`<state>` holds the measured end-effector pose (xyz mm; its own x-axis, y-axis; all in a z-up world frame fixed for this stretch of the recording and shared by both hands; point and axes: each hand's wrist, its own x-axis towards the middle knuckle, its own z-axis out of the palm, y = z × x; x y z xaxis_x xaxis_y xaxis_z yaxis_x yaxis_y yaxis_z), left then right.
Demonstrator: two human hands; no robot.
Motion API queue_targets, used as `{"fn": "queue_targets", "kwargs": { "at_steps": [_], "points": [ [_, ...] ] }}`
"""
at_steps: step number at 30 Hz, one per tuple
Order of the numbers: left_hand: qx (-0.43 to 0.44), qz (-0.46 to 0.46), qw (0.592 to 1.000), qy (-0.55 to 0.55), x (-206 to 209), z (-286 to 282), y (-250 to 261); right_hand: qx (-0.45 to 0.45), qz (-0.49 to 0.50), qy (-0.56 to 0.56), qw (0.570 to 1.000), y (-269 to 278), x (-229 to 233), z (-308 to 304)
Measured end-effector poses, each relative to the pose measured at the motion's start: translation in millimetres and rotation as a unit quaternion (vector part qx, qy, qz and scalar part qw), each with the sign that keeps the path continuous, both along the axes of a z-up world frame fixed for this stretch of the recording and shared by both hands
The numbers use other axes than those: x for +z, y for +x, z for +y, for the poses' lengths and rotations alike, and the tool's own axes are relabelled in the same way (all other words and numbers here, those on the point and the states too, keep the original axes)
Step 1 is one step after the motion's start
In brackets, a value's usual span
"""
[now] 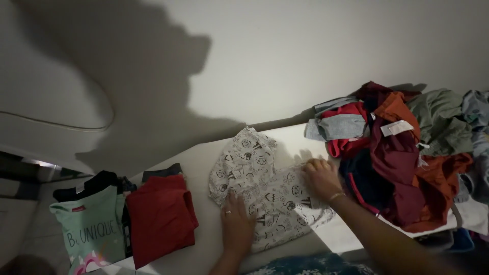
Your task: The person folds several garments on a white table, including a patterned white shirt, a dark blue t-shirt with red trim, and a pink shirt. Each item is smoothed, folded into a compact rectangle, and placed on a growing stack to the left.
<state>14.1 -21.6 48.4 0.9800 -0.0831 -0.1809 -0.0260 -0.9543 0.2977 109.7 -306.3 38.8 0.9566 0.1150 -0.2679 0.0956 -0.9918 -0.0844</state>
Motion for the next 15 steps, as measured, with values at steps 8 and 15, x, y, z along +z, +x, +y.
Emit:
{"fn": "queue_targets", "kwargs": {
  "at_steps": [8,15],
  "points": [
    [0.002,-0.009,0.999,0.037,2,-18,59,-0.009,-0.070,0.366,0.928,110,-21,84],
    [-0.084,-0.002,0.996,-0.023,-13,-47,109,-0.065,0.036,0.245,0.967,153,-45,117]
  ]
}}
